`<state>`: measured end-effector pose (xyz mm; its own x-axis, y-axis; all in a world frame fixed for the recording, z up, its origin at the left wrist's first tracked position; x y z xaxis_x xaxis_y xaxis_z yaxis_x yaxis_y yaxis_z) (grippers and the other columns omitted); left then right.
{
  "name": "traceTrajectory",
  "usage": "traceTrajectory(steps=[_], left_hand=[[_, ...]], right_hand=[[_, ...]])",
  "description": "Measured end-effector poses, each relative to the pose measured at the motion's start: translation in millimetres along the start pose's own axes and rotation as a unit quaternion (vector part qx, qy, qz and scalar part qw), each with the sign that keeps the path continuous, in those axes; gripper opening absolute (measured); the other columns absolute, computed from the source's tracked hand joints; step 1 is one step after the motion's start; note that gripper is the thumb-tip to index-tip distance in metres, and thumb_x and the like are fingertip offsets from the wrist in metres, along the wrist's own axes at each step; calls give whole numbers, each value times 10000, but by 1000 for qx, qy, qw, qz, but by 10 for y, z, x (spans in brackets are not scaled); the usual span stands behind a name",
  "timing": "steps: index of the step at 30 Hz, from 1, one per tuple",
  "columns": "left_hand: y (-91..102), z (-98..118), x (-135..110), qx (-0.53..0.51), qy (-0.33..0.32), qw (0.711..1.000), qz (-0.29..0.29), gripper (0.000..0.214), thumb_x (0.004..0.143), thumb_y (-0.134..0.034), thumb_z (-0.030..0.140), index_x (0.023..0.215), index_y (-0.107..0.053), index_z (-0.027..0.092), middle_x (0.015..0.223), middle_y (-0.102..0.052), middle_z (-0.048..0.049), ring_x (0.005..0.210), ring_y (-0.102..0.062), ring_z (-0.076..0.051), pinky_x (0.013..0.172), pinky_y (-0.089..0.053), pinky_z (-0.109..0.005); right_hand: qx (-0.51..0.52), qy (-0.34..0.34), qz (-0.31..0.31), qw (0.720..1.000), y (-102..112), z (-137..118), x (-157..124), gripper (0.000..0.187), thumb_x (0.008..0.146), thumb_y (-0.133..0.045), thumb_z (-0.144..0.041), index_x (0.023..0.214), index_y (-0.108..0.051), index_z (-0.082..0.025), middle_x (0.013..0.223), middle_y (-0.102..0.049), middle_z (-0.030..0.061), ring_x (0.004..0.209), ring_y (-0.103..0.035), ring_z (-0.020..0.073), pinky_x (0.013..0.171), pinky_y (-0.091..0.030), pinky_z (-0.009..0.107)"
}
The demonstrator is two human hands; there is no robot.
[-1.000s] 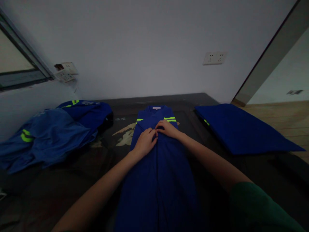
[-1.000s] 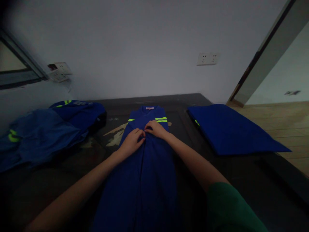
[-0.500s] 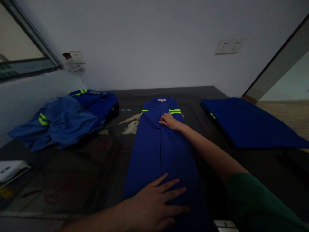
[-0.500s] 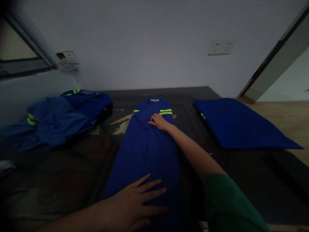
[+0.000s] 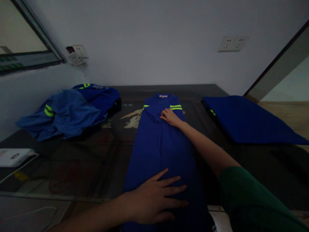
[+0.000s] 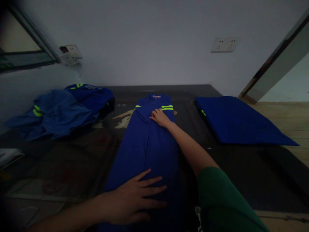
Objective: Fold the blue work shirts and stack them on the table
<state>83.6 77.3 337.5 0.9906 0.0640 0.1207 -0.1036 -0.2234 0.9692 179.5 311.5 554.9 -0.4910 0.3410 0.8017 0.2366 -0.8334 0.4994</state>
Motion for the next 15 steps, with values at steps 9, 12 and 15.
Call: traceTrajectory(steps=[9, 12, 15], left_hand=[[5, 112, -16, -56, 16, 998, 3, 528, 960, -460, 346, 1468, -313, 338, 1520, -353, -30, 1415, -296, -212, 1192, -138, -498], [53, -26, -68, -17, 63, 997, 51, 525, 952, -482, 326, 1457, -342, 314, 1543, -307, -44, 1430, -259, -209, 1187, -189, -469], [19, -193, -123, 55, 111, 989, 83, 558, 931, -525, 324, 1458, -343, 310, 1560, -260, -64, 1451, -182, -246, 1176, -188, -508]], right_hand=[[-35, -48, 22, 998, 137, -43, -54, 280, 947, -472, -371, 1030, -619, -147, 1050, -591, 141, 1042, -507, 276, 1002, -346, 459], [-26, -107, 71, 991, 244, -102, -126, 317, 963, -433, -336, 1103, -628, -129, 1151, -586, 168, 1157, -477, 300, 1067, -276, 505], [23, -157, 51, 986, 160, -196, -202, 412, 985, -364, -377, 1246, -581, -144, 1346, -506, 172, 1294, -403, 312, 1078, -277, 531]])
Point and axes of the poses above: each hand's wrist, its own x-axis towards the middle knuckle, its own y-axis out of the back of the hand, z = x × y, the point moved 10 cm from there along x, towards the middle knuckle
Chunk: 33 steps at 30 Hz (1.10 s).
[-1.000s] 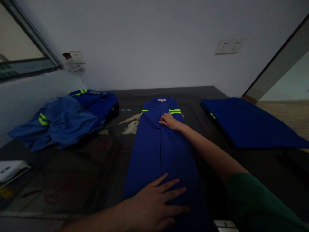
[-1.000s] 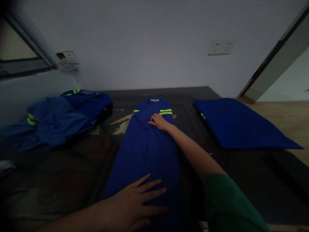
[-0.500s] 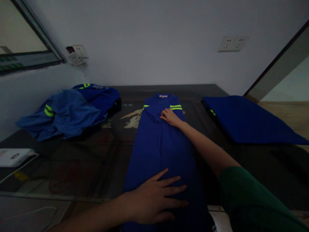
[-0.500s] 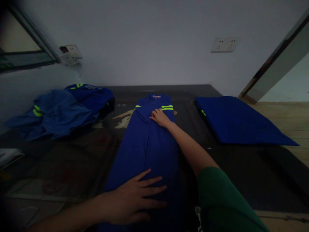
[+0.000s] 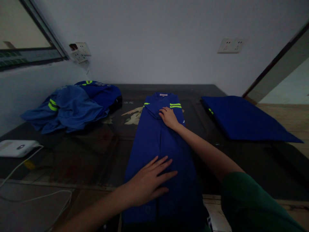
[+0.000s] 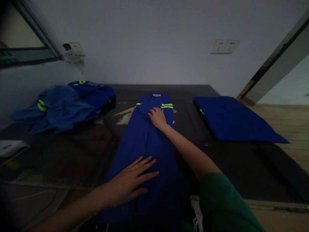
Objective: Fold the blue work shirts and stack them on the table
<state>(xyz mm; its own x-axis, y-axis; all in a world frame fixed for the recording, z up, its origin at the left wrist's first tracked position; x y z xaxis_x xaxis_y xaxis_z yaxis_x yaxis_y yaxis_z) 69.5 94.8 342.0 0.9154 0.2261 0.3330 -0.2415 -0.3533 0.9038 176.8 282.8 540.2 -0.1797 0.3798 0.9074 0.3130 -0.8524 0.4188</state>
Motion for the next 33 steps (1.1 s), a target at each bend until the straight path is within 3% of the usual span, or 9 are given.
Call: traceTrajectory(steps=[4, 8, 14, 17, 21, 25, 29, 31, 33], left_hand=[[-109, -37, -11, 47, -2, 999, -3, 543, 940, -503, 325, 1456, -335, 356, 1575, -213, -36, 1456, -150, -265, 1168, -187, -528], [-179, -22, 4, 65, -6, 998, -22, 563, 936, -510, 284, 1459, -320, 364, 1573, -221, -18, 1455, -155, -260, 1171, -179, -521], [-81, -13, 1, 12, -16, 1000, -10, 526, 947, -500, 323, 1449, -345, 348, 1553, -285, 3, 1454, -175, -233, 1186, -157, -509], [179, -126, -190, -53, 3, 998, 27, 458, 971, -448, 336, 1425, -391, 327, 1523, -359, -2, 1426, -273, -197, 1177, -240, -452], [480, -376, -747, -53, 52, 990, 121, 432, 978, -428, 309, 1410, -415, 315, 1457, -459, -28, 1352, -409, -187, 1138, -331, -421], [223, -337, -1172, 57, 15, 995, 80, 730, 835, -662, 403, 1470, -313, 308, 1537, -322, -85, 1392, -339, -271, 1124, -337, -474], [-31, -275, -1232, 199, -13, 977, 74, 713, 878, -580, 116, 1469, -283, 381, 1565, -247, -61, 1417, -290, -261, 1151, -264, -504], [-95, -264, -1170, 245, -21, 966, 81, 701, 901, -484, 31, 1467, -282, 394, 1559, -265, -45, 1423, -278, -237, 1162, -242, -493], [-136, -246, -1105, 267, -36, 959, 84, 662, 923, -450, 42, 1475, -277, 364, 1542, -309, -52, 1420, -283, -226, 1166, -242, -481]], right_hand=[[-4, -23, -104, 994, -246, -71, -122, 618, 955, -341, -551, 1434, -411, -169, 1523, -317, 164, 1420, -228, 339, 1113, -188, 602], [-27, -23, -133, 990, -300, -63, -148, 718, 924, -274, -651, 1503, -273, -225, 1575, -207, 106, 1452, -132, 316, 1141, -89, 599], [-4, -1, -78, 997, -132, -142, -148, 647, 944, -352, -568, 1500, -272, -248, 1568, -238, 86, 1455, -135, 282, 1138, -120, 597], [42, 33, -29, 998, 103, -276, -295, 628, 923, -464, -497, 1475, -328, -228, 1548, -288, 94, 1451, -158, 264, 1147, -141, 574], [138, 111, -7, 984, 586, -539, -906, 618, 884, -567, -431, 1439, -385, -229, 1502, -367, 103, 1435, -215, 237, 1153, -225, 505], [182, 166, -128, 961, 988, -734, -1879, 459, 916, -538, -334, 1368, -473, -289, 1439, -458, 65, 1365, -370, 198, 1126, -324, 456], [135, 163, -293, 933, 1052, -692, -2827, 619, 878, -579, -206, 1443, -363, -341, 1515, -363, 34, 1379, -360, 185, 1099, -387, 402], [72, 165, -290, 940, 1031, -620, -3100, 766, 833, -591, -114, 1480, -271, -371, 1555, -283, 32, 1417, -282, 221, 1116, -345, 475], [-3, 171, -241, 955, 992, -578, -3216, 867, 792, -576, -29, 1490, -216, -396, 1565, -254, 40, 1436, -218, 260, 1123, -258, 585]])
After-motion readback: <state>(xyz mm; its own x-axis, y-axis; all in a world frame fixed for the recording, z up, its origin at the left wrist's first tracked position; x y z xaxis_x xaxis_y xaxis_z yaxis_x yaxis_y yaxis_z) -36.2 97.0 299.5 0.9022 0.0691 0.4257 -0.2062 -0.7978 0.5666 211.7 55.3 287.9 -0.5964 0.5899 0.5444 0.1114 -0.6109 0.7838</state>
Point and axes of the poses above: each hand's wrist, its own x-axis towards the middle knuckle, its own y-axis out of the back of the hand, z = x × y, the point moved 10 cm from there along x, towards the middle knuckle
